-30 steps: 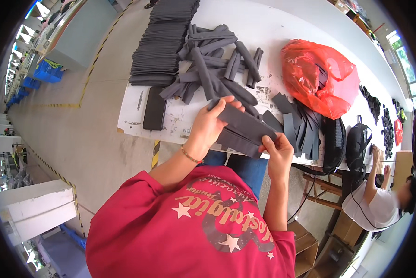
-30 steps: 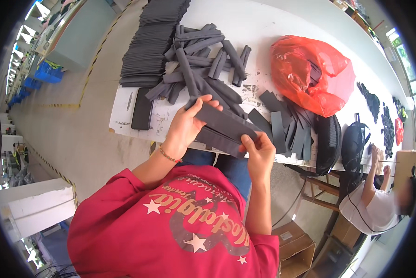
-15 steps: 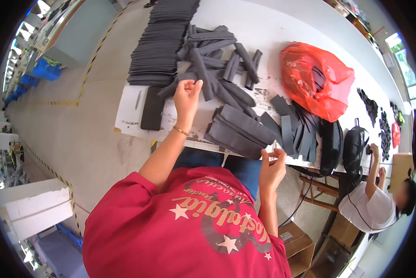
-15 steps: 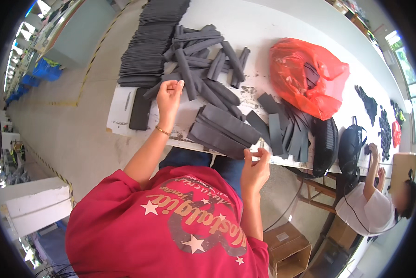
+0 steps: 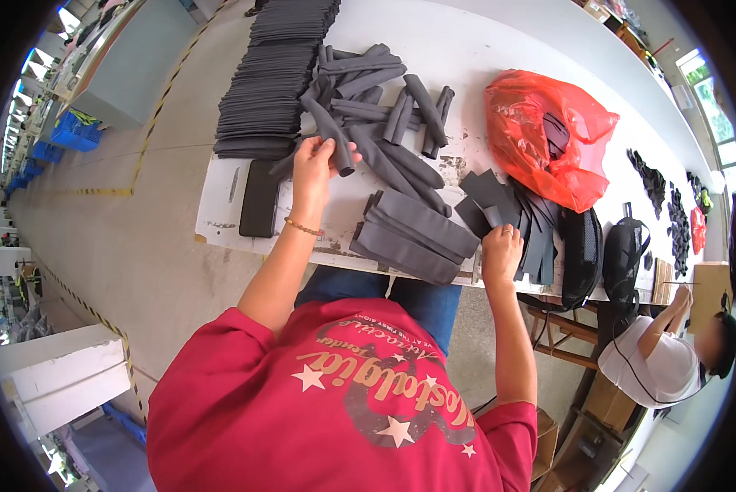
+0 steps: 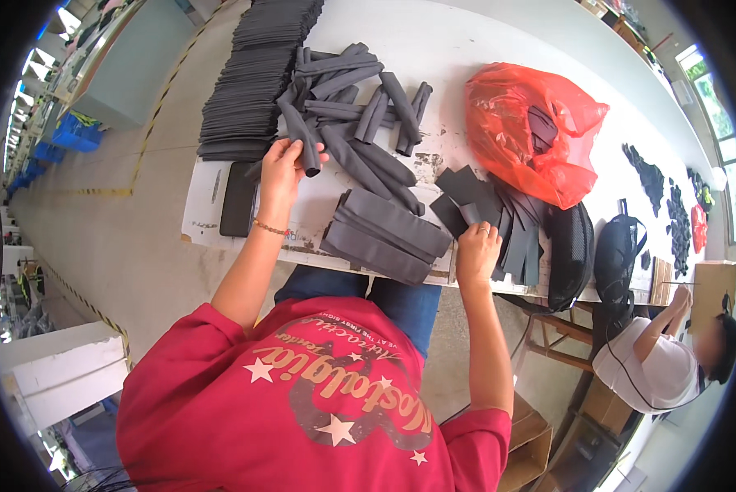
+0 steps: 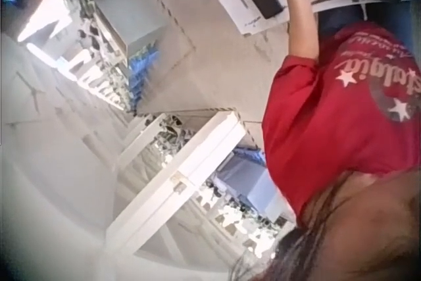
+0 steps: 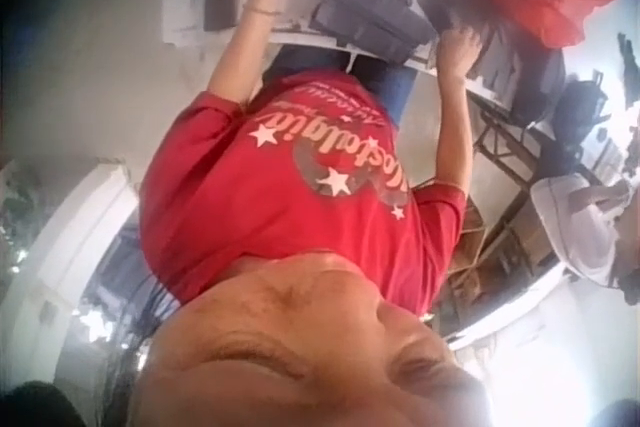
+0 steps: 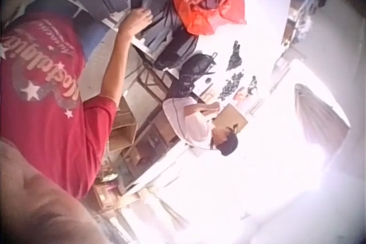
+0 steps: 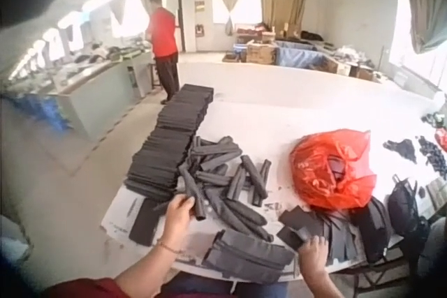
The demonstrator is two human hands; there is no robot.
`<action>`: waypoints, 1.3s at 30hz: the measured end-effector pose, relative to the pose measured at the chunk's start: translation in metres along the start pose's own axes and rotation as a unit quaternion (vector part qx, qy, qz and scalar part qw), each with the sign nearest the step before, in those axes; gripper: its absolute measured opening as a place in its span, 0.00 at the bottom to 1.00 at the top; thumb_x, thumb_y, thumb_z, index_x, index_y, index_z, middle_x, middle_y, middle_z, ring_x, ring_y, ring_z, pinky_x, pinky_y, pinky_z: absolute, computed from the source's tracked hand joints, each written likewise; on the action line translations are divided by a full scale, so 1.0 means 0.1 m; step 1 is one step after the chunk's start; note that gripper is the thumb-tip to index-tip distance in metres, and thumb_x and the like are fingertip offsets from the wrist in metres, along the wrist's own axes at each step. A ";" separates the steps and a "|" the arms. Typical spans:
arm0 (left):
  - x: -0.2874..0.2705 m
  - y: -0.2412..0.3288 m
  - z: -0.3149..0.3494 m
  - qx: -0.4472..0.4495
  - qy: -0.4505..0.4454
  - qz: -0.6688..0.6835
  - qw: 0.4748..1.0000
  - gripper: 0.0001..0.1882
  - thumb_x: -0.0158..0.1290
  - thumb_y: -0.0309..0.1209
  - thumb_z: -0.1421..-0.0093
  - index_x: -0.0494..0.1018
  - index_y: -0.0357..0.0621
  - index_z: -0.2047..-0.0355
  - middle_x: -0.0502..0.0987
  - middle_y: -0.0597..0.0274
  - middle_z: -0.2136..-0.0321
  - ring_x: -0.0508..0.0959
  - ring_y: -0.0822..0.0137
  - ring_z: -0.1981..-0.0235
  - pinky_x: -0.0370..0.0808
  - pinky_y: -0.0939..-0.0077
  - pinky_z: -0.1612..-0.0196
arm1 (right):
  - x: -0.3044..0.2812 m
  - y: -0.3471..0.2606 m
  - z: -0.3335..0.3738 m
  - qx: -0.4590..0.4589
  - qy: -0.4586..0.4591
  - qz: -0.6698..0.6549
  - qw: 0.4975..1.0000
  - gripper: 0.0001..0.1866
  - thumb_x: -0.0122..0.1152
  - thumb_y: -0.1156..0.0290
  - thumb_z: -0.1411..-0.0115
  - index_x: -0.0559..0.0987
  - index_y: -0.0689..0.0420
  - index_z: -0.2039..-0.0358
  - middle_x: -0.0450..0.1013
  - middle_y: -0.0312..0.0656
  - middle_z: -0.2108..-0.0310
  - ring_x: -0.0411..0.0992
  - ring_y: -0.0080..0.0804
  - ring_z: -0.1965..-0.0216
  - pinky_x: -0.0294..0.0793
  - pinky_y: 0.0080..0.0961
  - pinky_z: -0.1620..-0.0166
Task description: The recorder is folding and preparing grey fabric shoe components at a production table.
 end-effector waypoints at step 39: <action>0.95 0.11 0.58 -0.210 -0.293 0.182 0.915 0.16 0.49 0.25 0.36 0.68 0.33 0.48 0.73 0.42 0.50 0.77 0.56 0.51 0.79 0.62 0.49 | -1.89 -0.37 -0.09 -0.068 0.156 -0.517 0.839 0.13 0.70 0.77 0.55 0.82 0.58 0.65 0.74 0.37 0.70 0.69 0.34 0.67 0.63 0.29 0.60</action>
Point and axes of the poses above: each hand's wrist, its own z-axis away from the middle knuckle, its own x-axis out of the palm, y = z × x, the point moved 5 cm from there along -z, towards the middle knuckle
